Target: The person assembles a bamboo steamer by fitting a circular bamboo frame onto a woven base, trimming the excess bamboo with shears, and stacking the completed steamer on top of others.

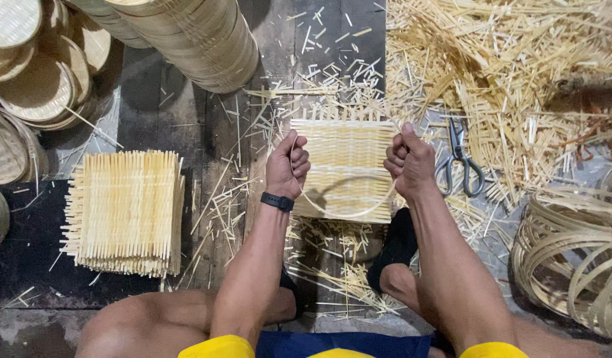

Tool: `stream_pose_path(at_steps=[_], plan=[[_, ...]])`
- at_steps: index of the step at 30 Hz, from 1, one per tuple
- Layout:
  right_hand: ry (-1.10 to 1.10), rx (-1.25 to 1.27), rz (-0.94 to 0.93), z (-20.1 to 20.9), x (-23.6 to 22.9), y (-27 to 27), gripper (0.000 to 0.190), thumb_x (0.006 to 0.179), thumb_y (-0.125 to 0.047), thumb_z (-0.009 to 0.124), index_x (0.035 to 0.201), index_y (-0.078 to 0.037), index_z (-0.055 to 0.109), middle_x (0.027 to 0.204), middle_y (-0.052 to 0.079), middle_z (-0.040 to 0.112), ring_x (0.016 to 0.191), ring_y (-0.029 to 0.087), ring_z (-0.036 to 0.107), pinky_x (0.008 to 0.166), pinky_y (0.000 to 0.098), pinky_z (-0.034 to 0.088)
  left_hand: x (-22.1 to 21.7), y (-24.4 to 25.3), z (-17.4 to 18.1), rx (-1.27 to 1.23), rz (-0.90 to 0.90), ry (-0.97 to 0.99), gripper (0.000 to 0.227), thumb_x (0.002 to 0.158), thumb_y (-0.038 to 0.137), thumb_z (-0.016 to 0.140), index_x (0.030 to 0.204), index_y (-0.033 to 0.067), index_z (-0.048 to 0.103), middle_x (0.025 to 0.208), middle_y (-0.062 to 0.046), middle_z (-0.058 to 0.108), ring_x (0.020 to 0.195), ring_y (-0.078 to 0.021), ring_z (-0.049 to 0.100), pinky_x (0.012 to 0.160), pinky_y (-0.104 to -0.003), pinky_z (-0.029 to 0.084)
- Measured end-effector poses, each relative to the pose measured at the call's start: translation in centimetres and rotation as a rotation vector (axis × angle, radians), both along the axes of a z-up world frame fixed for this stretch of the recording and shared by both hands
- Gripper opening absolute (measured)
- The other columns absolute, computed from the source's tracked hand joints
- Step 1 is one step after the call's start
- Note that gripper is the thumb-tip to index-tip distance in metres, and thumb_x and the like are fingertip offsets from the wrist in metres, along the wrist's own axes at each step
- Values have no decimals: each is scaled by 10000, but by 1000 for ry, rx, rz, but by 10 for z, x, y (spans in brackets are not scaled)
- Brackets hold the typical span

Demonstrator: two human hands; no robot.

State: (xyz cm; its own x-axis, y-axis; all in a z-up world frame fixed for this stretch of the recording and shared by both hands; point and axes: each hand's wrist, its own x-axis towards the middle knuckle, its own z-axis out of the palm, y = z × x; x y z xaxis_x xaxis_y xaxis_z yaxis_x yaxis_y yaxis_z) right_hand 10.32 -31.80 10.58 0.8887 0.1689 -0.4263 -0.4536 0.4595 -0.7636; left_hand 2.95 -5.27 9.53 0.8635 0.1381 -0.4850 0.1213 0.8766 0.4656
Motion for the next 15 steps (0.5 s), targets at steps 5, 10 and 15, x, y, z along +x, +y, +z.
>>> stream_pose_path(at_steps=[5, 10, 15], plan=[[-165, -433, 129, -16, 4, -14, 258, 901, -193, 715, 1049, 17, 695, 721, 13, 639, 590, 88, 599, 479, 243, 496, -4, -2, -17, 86, 111, 91, 264, 957, 322, 647, 1036, 77, 706, 547, 66, 416, 434, -38, 355, 348, -184, 279], [-122, -833, 135, -47, -3, -11, 150, 868, -72, 797, 996, -7, 755, 838, 95, 735, 696, 141, 684, 580, 272, 575, -10, -6, -63, 713, 140, 278, 247, 912, 226, 734, 1136, 122, 745, 816, 25, 691, 614, -59, 579, 491, -190, 465], [-297, -1182, 150, -70, -25, 1, 223, 826, -62, 806, 1042, -15, 787, 877, 148, 777, 763, 213, 742, 737, 341, 596, -20, 8, -100, 1500, -158, 498, 232, 816, 142, 820, 1049, 142, 824, 945, -69, 787, 761, -147, 705, 701, -290, 564]])
